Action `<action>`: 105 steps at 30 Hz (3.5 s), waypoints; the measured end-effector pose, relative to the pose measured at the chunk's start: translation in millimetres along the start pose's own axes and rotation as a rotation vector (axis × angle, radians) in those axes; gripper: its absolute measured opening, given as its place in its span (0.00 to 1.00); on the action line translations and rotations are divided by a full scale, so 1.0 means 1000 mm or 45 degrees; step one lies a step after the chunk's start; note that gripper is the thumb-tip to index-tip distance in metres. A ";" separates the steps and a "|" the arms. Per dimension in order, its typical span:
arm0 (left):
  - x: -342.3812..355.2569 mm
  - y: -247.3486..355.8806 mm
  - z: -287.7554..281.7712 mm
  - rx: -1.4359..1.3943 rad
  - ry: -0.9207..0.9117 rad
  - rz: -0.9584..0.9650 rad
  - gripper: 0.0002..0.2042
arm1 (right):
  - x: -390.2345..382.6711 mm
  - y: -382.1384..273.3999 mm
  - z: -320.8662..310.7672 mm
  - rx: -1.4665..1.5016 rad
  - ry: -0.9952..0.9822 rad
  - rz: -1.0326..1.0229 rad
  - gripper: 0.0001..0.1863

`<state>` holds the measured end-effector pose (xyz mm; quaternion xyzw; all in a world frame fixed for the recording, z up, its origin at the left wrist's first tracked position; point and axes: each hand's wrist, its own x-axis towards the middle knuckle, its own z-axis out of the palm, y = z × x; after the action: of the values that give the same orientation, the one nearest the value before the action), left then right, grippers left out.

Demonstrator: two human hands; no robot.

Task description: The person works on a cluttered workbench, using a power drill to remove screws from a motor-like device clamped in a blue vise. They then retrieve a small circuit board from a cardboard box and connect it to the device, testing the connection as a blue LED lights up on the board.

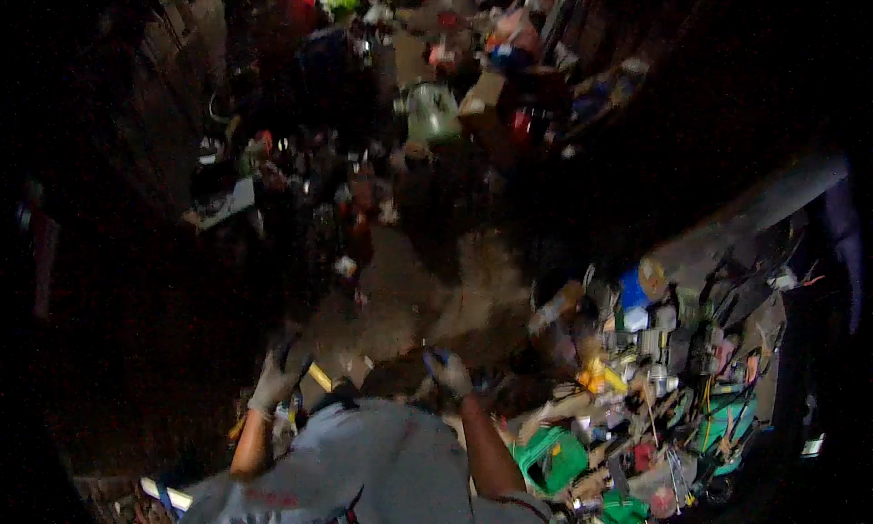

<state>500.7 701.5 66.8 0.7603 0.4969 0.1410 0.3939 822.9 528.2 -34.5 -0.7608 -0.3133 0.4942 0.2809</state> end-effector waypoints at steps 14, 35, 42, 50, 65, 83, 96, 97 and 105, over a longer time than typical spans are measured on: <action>0.177 -0.009 0.178 -0.521 0.087 -0.349 0.14 | 0.045 -0.092 0.045 0.955 -0.307 -0.662 0.26; 0.589 -0.210 -0.023 0.937 0.372 0.013 0.22 | 0.157 -0.468 -0.478 0.025 1.143 -1.420 0.19; 0.618 -0.004 -0.019 0.157 0.197 -0.254 0.21 | 0.174 -0.528 -0.532 -0.111 1.264 -1.540 0.21; 0.696 -0.024 0.017 0.070 0.483 -0.094 0.20 | 0.241 -0.541 -0.626 -0.148 1.269 -1.618 0.23; 0.896 0.447 0.133 -1.000 0.203 -0.514 0.20 | 0.527 -0.527 -0.907 0.223 0.639 -1.432 0.30; 1.231 0.550 0.274 -0.584 -0.794 -0.465 0.14 | 0.964 -0.306 -0.883 0.740 0.500 0.139 0.24; 1.362 0.469 0.212 -0.421 -1.010 -0.659 0.21 | 1.430 -0.343 -0.873 0.649 0.723 -0.010 0.36; 1.366 0.466 0.208 -0.495 -0.988 -0.697 0.21 | 1.440 -0.345 -0.864 0.351 0.779 0.172 0.31; 1.359 0.448 0.215 -0.434 -0.842 -0.525 0.22 | 1.354 -0.354 -0.871 -0.699 1.000 0.080 0.17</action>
<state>1553.5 1692.7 17.3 0.5732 0.4550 -0.1122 0.6722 1987.3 1675.4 -245.4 -0.9451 -0.2791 0.0765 0.1517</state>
